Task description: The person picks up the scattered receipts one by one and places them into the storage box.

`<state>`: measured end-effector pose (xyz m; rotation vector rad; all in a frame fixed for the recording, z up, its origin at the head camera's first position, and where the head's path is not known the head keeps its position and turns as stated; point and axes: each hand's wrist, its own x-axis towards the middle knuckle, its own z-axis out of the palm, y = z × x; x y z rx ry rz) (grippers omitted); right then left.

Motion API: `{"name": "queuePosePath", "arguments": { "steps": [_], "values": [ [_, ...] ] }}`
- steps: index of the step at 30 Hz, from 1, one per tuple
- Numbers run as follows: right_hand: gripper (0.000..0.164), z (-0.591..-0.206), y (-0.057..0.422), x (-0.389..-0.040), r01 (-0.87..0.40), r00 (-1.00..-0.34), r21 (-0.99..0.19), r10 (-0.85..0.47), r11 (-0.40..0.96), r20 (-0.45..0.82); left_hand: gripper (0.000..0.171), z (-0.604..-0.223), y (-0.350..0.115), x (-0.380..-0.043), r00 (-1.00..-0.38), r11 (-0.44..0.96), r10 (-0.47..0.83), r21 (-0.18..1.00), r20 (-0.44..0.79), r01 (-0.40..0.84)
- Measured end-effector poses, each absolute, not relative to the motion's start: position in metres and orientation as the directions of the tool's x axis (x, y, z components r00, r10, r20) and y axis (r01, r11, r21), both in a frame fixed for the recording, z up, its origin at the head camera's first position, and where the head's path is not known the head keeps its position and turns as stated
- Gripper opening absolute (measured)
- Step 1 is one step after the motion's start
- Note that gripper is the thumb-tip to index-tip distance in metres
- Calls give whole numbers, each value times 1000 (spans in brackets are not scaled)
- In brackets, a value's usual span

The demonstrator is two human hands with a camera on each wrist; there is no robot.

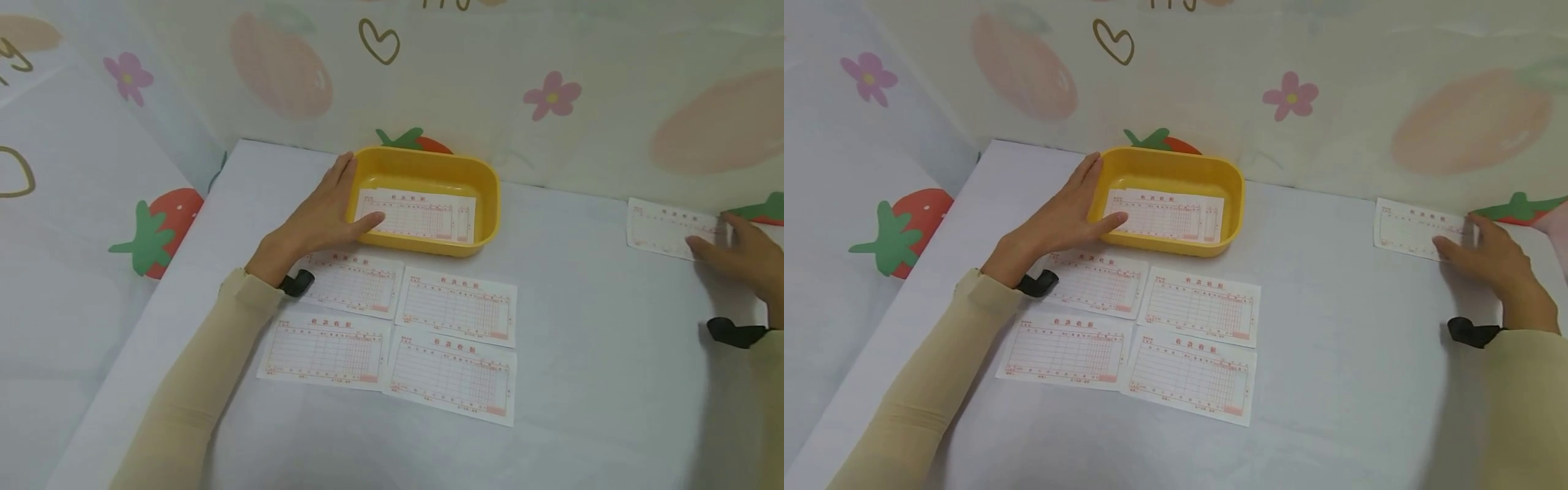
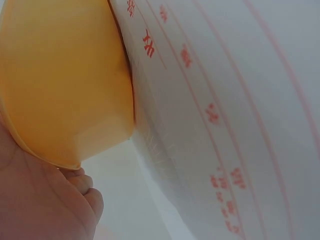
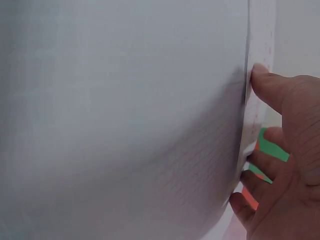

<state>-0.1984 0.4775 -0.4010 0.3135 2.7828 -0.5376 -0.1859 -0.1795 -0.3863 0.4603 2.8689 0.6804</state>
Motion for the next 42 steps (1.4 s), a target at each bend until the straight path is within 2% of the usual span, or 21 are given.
{"name": "queuePosePath", "arguments": {
  "steps": [9, 18, 24, 30, 35, 40, 42],
  "values": [
    [98, -396, 474, -196, 236, -943, -329, 133, 914, -306, 115, -385, -180, -185, -940, 847, 331, 464, -79, 259],
    [93, -389, 463, -194, 302, -942, -336, 224, 892, -252, 115, -386, -181, -185, -939, 848, 336, 460, -79, 264],
    [73, -383, 454, -190, 320, -946, -360, 276, 876, -168, 115, -386, -180, -185, -940, 844, 333, 468, -76, 262],
    [52, -387, 461, -182, 240, -968, -427, 249, 872, -36, 116, -387, -180, -185, -939, 841, 335, 474, -78, 261],
    [54, -388, 462, -179, 328, -943, -432, 315, 840, -103, 116, -389, -178, -185, -938, 837, 338, 481, -78, 261],
    [61, -380, 450, -172, 387, -920, -510, 360, 768, -157, 115, -387, -179, -185, -939, 841, 337, 472, -77, 263],
    [56, -376, 444, -168, 389, -917, -556, 367, 735, -156, 115, -386, -179, -185, -939, 843, 335, 469, -74, 264]
  ]
}}
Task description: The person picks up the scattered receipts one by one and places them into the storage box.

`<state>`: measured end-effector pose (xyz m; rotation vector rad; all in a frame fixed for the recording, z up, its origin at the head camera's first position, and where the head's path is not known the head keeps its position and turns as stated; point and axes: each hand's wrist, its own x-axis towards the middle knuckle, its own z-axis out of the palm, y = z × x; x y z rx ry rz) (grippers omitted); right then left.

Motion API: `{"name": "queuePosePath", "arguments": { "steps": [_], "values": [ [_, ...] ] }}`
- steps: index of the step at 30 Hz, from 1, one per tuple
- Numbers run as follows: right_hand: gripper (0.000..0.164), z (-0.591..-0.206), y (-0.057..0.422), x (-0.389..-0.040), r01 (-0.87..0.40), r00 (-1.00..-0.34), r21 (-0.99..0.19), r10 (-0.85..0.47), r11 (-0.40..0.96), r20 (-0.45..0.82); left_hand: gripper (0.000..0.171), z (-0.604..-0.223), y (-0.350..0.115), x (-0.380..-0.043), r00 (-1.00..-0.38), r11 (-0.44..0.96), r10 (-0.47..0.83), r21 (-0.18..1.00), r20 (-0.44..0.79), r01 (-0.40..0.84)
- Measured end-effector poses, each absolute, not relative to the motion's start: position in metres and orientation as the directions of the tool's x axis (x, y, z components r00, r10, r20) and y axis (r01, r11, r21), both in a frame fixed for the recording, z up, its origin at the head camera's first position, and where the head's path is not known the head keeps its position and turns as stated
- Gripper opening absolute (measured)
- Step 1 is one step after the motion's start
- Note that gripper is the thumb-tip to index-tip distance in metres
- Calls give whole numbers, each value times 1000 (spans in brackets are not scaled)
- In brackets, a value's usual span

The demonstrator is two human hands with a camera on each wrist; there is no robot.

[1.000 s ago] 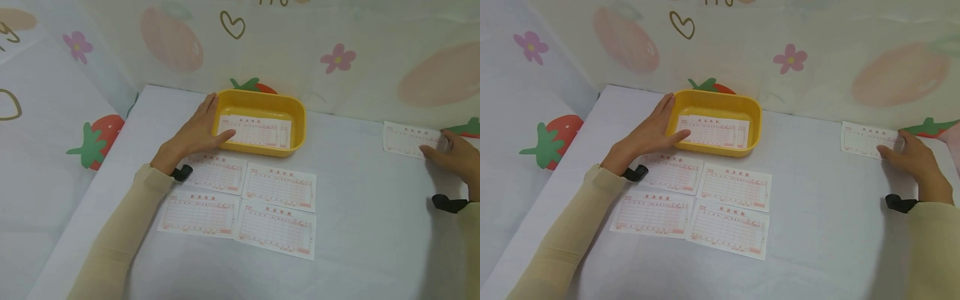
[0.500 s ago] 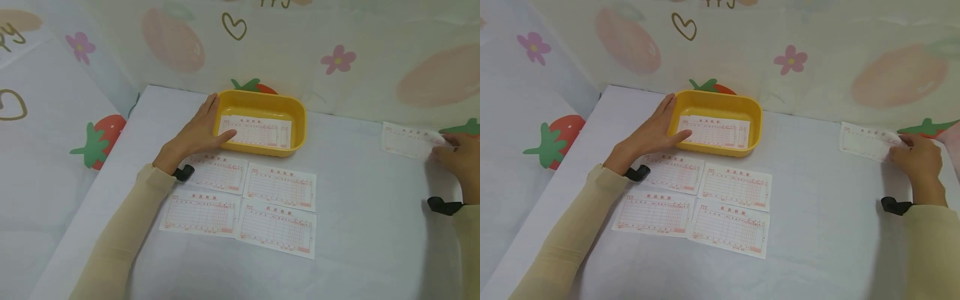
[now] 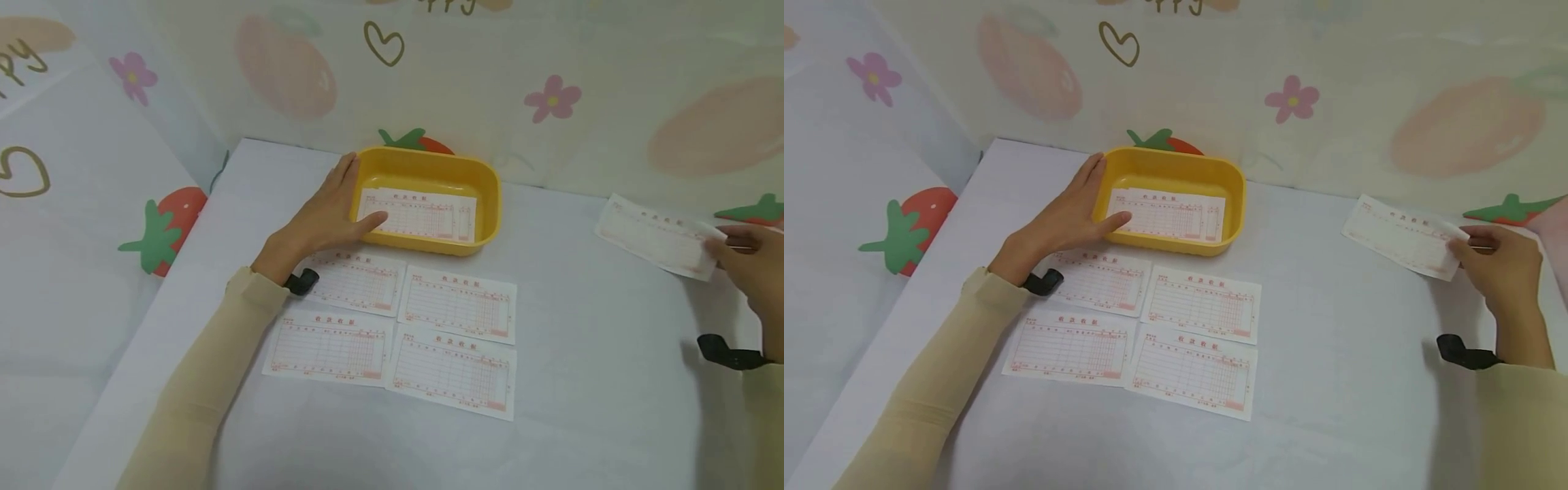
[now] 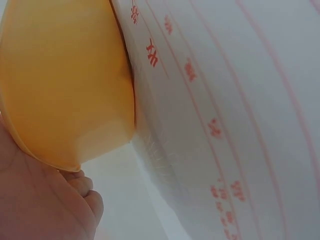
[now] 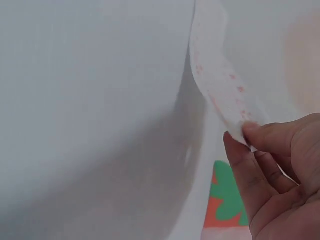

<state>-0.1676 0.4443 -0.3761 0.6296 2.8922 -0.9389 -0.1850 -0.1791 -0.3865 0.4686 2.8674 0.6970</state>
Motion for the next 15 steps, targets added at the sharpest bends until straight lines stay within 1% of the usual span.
{"name": "queuePosePath", "arguments": {
  "steps": [1, 4, 5, 7, 12, 15],
  "values": [
    [48, -375, 442, -165, 391, -915, -580, 371, 714, -160, 115, -387, -179, -185, -940, 843, 335, 469, -72, 264],
    [15, -371, 435, -158, 383, -913, -675, 371, 631, -172, 115, -387, -180, -185, -940, 843, 334, 469, -73, 263],
    [13, -370, 433, -157, 377, -913, -708, 369, 597, -175, 115, -387, -180, -185, -940, 844, 333, 468, -74, 262],
    [21, -367, 428, -154, 363, -914, -770, 362, 524, -183, 115, -387, -180, -185, -940, 843, 333, 470, -71, 262],
    [24, -362, 416, -150, 291, -932, -900, 311, 325, -189, 115, -385, -179, -184, -941, 839, 331, 479, -69, 260],
    [27, -358, 407, -147, 227, -951, -946, 263, 232, -163, 114, -384, -179, -184, -941, 840, 330, 478, -73, 257]
  ]
}}
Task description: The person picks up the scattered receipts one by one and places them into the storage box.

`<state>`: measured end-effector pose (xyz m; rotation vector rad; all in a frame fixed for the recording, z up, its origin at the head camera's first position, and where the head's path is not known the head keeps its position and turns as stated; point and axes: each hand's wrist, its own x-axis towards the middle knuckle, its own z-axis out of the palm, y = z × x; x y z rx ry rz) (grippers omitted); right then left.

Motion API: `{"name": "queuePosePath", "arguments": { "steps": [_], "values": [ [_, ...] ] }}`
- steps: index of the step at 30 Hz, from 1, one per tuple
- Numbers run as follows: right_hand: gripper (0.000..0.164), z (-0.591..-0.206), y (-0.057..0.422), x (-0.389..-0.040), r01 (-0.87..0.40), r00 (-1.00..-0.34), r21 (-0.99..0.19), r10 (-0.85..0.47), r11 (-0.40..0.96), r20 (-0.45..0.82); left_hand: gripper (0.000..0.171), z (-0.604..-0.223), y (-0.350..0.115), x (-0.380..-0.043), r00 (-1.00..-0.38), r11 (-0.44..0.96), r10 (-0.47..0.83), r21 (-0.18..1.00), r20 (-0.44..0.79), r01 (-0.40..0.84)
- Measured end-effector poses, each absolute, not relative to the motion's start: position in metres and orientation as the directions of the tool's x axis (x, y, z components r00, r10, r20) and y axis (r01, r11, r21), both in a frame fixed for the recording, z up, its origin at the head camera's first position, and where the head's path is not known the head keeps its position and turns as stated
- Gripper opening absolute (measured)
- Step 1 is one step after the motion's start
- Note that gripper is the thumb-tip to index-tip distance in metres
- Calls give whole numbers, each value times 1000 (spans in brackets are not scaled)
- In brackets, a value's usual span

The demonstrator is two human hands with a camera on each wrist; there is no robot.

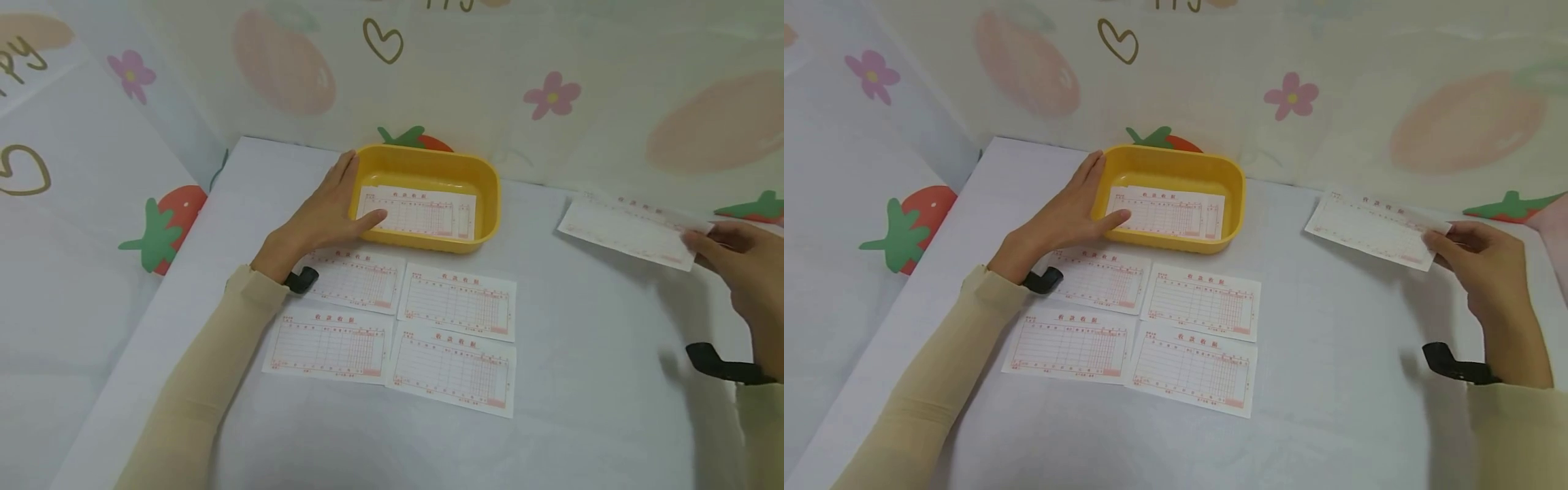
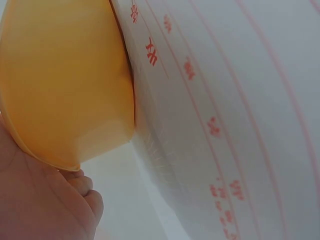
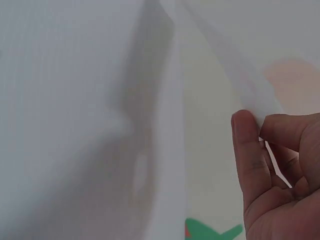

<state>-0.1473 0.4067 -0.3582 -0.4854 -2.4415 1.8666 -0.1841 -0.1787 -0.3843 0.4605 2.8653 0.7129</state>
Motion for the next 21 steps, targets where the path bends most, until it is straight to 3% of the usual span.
{"name": "queuePosePath", "arguments": {
  "steps": [7, 11, 21],
  "values": [
    [17, -341, 373, -148, 205, -966, -928, 218, 312, -140, 114, -385, -179, -184, -942, 839, 329, 479, -68, 258],
    [13, -332, 351, -149, 151, -981, -963, 153, 222, -118, 114, -385, -179, -184, -941, 838, 332, 477, -63, 264],
    [14, -321, 297, -169, 92, -996, -986, 3, 139, -93, 114, -383, -177, -190, -936, 839, 347, 467, -64, 280]
  ]
}}
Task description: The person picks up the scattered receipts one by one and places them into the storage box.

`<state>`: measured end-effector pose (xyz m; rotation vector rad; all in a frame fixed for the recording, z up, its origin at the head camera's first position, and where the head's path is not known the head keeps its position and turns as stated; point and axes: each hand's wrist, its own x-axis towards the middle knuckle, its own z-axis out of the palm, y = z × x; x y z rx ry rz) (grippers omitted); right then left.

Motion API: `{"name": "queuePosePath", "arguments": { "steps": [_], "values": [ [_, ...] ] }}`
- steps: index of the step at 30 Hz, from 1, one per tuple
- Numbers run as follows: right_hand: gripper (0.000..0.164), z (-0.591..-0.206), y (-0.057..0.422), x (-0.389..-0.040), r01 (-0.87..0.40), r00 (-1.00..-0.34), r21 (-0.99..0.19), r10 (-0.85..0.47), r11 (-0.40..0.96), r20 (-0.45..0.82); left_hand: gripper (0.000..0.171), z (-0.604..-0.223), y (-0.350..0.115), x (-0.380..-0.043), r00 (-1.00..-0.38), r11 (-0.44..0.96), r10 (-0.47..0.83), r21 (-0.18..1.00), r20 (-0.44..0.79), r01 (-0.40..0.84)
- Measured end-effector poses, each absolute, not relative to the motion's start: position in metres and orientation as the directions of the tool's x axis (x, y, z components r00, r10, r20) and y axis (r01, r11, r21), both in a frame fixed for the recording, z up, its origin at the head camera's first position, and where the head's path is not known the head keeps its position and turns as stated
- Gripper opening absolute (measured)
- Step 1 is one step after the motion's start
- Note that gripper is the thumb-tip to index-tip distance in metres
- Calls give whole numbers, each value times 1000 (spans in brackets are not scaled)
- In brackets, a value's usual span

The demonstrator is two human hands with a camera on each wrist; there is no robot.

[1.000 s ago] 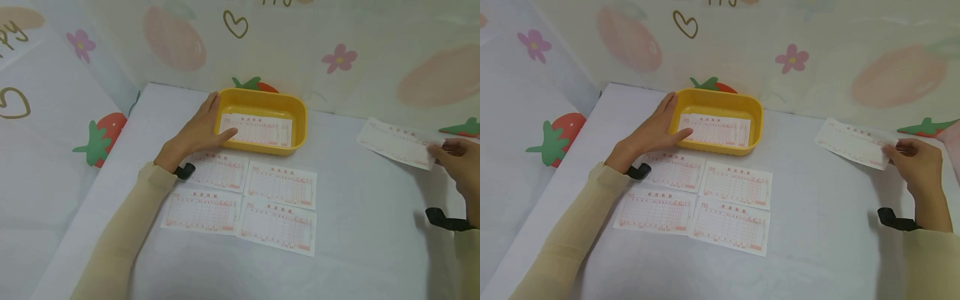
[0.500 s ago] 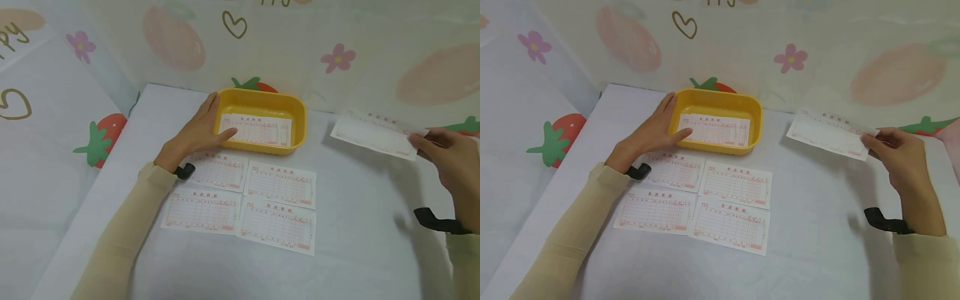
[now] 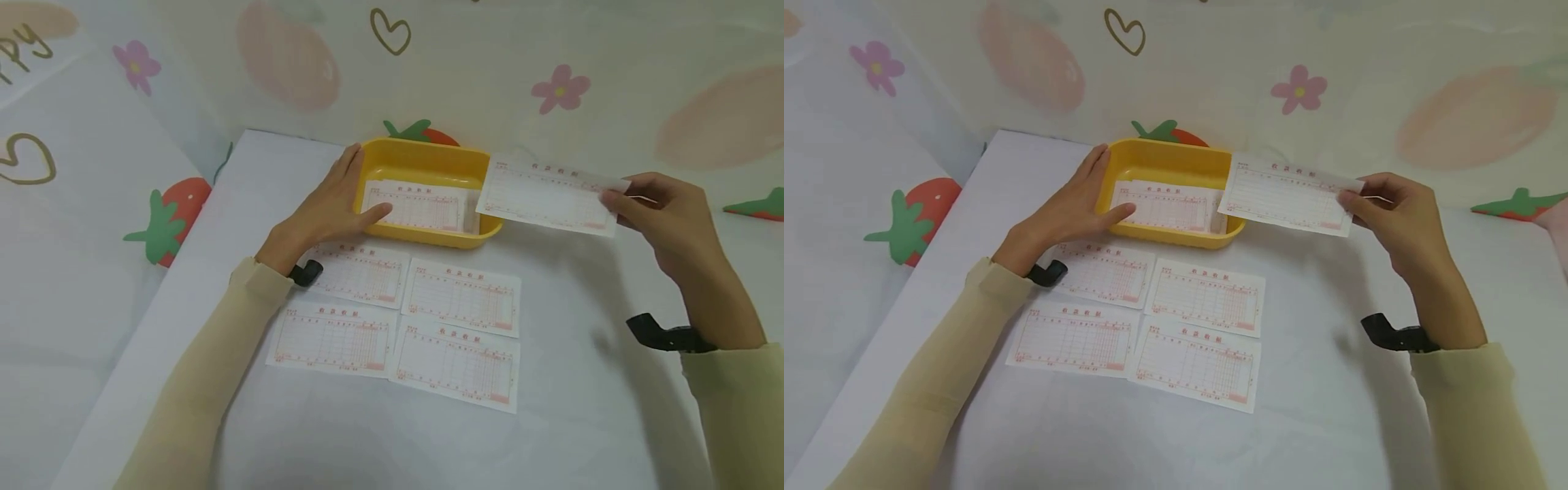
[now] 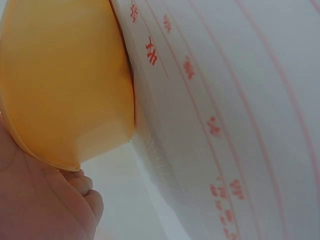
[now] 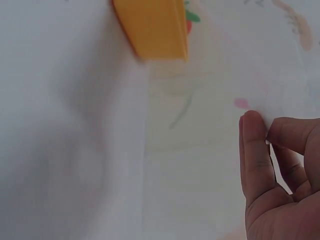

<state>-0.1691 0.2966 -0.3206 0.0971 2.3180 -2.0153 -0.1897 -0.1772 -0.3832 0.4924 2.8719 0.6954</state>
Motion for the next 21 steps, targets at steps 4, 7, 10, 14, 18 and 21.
{"name": "queuePosePath", "arguments": {
  "steps": [4, 7, 10, 14, 18, 21],
  "values": [
    [15, -320, 268, -181, 51, -996, -942, -47, 332, -71, 114, -383, -176, -191, -938, 842, 341, 464, -66, 274],
    [22, -322, 245, -189, 14, -994, -875, -85, 484, -62, 114, -383, -176, -192, -941, 843, 333, 468, -66, 266],
    [33, -324, 227, -193, -2, -990, -845, -118, 534, -72, 115, -384, -173, -192, -940, 837, 334, 480, -68, 263],
    [39, -327, 210, -195, -15, -988, -822, -136, 569, -76, 115, -385, -168, -192, -938, 833, 341, 484, -64, 269],
    [41, -329, 196, -197, -25, -986, -813, -149, 581, -76, 114, -384, -166, -190, -939, 837, 339, 475, -62, 271],
    [40, -329, 187, -197, -38, -984, -811, -165, 583, -72, 113, -382, -166, -189, -939, 837, 339, 475, -62, 271]
  ]
}}
